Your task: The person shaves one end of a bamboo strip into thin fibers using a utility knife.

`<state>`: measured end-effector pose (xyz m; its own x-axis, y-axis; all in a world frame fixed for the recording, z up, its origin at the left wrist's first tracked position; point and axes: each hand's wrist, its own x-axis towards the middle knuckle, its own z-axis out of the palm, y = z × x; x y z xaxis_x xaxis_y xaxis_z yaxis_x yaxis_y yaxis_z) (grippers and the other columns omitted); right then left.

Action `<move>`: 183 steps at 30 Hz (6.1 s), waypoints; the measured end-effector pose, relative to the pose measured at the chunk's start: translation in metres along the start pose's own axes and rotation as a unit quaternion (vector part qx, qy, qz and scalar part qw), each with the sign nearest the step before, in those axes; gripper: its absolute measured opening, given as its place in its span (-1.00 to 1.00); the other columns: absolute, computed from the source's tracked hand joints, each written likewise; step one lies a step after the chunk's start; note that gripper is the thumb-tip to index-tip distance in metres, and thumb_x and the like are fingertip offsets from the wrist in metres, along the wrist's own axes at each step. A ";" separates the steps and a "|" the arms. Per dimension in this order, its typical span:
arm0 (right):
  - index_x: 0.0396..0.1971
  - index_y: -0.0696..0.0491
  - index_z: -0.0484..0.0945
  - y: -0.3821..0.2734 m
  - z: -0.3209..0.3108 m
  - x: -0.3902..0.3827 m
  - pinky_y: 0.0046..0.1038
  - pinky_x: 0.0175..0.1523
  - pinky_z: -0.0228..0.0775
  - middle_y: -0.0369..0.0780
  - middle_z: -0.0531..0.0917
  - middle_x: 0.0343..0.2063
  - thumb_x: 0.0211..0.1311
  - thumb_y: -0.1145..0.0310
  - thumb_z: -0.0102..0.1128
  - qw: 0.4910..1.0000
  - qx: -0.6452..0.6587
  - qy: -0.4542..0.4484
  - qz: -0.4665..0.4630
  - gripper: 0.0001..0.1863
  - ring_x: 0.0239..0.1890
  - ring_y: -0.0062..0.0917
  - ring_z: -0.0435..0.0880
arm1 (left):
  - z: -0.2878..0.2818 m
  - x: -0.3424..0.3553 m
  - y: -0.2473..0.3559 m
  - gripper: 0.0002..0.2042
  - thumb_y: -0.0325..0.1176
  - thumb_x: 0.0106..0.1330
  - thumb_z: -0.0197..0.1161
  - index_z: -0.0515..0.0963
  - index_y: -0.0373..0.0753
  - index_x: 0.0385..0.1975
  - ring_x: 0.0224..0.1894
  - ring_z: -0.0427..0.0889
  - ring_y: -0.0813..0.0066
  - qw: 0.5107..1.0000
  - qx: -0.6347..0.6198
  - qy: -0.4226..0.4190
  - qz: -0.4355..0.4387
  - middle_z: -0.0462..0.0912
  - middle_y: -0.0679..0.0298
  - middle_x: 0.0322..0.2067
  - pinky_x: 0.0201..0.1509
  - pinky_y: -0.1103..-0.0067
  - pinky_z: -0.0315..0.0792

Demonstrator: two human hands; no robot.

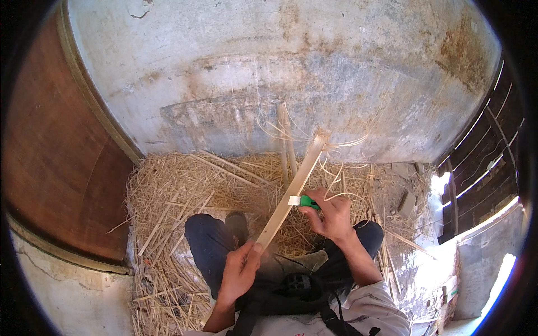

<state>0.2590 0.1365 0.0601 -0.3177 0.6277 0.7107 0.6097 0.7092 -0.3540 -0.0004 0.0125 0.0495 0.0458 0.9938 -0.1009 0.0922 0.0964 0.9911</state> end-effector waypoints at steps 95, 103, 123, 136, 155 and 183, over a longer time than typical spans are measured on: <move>-0.04 0.06 0.72 -0.005 0.023 -0.025 -0.26 -0.33 0.64 -0.17 0.77 -0.35 0.26 0.19 0.64 1.000 0.001 -0.005 0.009 -0.61 -0.42 -0.24 0.80 | 0.007 0.017 -0.010 -0.65 -0.20 0.79 0.06 0.53 -0.31 -0.26 -0.49 0.29 0.69 0.999 0.036 0.003 0.025 0.36 0.43 -0.57 -0.43 0.51 0.22; -0.07 0.07 0.73 0.005 0.016 -0.018 -0.25 -0.41 0.58 -0.16 0.72 -0.43 0.28 0.23 0.61 0.999 0.003 0.028 0.017 -0.66 -0.50 -0.21 0.76 | 0.007 0.012 -0.011 -0.67 -0.21 0.79 0.07 0.58 -0.35 -0.17 -0.51 0.33 0.65 0.997 0.075 0.000 0.028 0.38 0.35 -0.59 -0.43 0.47 0.27; -0.04 0.02 0.77 -0.010 0.019 -0.024 -0.35 -0.35 0.63 -0.29 0.74 -0.37 0.24 0.15 0.62 1.000 0.000 -0.017 -0.024 -0.62 -0.44 -0.37 0.79 | 0.013 0.014 -0.003 -0.71 -0.32 0.76 0.09 0.49 -0.38 -0.27 -0.63 0.34 0.41 0.990 0.115 0.035 0.073 0.38 0.09 -0.63 -0.49 0.35 0.25; -0.08 0.04 0.77 -0.008 0.013 -0.021 -0.34 -0.38 0.60 -0.26 0.72 -0.40 0.19 0.17 0.65 1.000 -0.021 -0.005 -0.022 -0.62 -0.48 -0.36 0.75 | 0.013 0.011 0.000 -0.71 -0.28 0.76 0.07 0.52 -0.36 -0.21 -0.64 0.39 0.20 0.988 0.136 0.031 0.066 0.38 0.00 -0.63 -0.47 0.29 0.28; -0.09 0.09 0.78 0.031 0.008 -0.029 -0.22 -0.30 0.63 -0.07 0.79 -0.36 0.29 0.33 0.58 0.994 -0.042 0.054 0.086 -0.73 -0.42 -0.15 0.80 | 0.004 -0.009 -0.009 -0.69 -0.24 0.75 0.09 0.56 -0.39 -0.15 -0.53 0.60 -0.17 0.984 0.176 0.004 0.022 0.50 -0.10 -0.58 -0.40 0.21 0.37; -0.11 0.08 0.76 0.006 0.017 -0.025 -0.31 -0.35 0.59 -0.18 0.75 -0.42 0.23 0.32 0.58 1.000 0.026 -0.005 0.013 -0.72 -0.47 -0.28 0.77 | 0.005 -0.001 -0.017 -0.69 -0.23 0.76 0.09 0.61 -0.39 -0.09 -0.58 0.37 0.47 0.992 0.119 0.017 0.030 0.47 0.09 -0.60 -0.44 0.37 0.30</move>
<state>0.2585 0.1302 0.0296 -0.3092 0.6492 0.6949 0.5794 0.7080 -0.4037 0.0029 0.0093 0.0325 0.0242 0.9991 -0.0352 0.3227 0.0255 0.9462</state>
